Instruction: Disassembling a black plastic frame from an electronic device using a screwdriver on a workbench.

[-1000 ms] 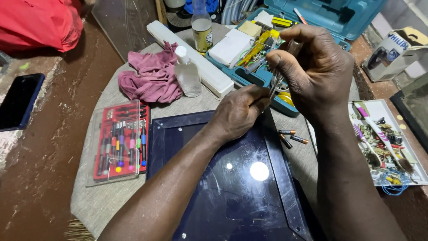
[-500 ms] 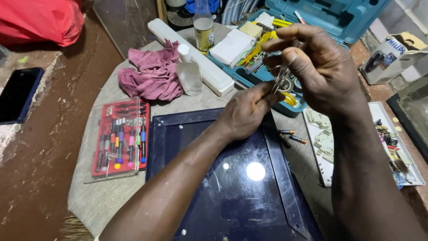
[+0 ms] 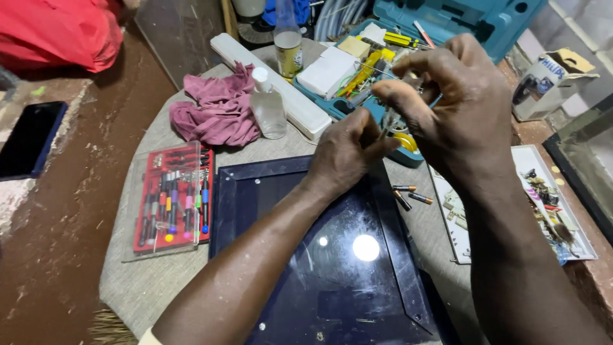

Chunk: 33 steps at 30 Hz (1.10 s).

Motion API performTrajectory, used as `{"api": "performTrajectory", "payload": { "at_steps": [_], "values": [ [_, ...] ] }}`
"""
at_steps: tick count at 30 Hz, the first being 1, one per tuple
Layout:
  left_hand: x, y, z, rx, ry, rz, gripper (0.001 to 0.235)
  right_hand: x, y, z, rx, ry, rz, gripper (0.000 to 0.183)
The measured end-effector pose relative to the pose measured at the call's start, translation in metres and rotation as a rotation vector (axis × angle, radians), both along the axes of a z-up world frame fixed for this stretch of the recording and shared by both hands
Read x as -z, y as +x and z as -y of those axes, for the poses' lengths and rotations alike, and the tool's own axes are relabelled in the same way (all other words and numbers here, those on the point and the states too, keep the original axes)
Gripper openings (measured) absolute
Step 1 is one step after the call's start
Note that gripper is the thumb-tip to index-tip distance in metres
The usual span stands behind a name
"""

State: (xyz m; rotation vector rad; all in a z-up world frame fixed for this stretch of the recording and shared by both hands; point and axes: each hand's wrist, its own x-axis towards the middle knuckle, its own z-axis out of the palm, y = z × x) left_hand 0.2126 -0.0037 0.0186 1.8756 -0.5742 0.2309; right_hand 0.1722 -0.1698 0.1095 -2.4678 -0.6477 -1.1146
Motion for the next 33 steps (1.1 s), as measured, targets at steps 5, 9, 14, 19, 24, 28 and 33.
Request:
{"api": "performTrajectory", "payload": {
  "at_steps": [5, 9, 14, 19, 24, 28, 33],
  "values": [
    [-0.003, 0.000, -0.010, 0.261, -0.041, 0.133, 0.037, -0.009, -0.005, 0.001, -0.345, -0.032, -0.054, 0.036],
    [0.013, 0.012, -0.009, 0.291, 0.063, 0.282, 0.046, -0.017, -0.012, -0.006, -0.478, -0.105, -0.175, 0.040],
    [-0.004, 0.009, -0.023, 0.390, 0.187, 0.215, 0.031, -0.017, -0.020, -0.015, -0.473, 0.087, -0.273, 0.047],
    [0.000, 0.010, -0.011, 0.165, 0.133, 0.102, 0.033, 0.004, -0.015, -0.014, -0.322, 0.164, -0.099, 0.045],
    [0.009, 0.007, -0.003, 0.023, 0.059, 0.226, 0.044, 0.015, -0.014, -0.015, -0.212, 0.199, -0.015, 0.038],
    [-0.005, 0.004, -0.011, 0.202, 0.144, 0.222, 0.029, 0.009, -0.012, -0.009, -0.271, 0.094, -0.078, 0.046],
    [0.006, 0.014, -0.012, 0.255, 0.130, 0.361, 0.022, -0.002, -0.023, -0.009, -0.376, 0.144, -0.312, 0.064]
  ]
}}
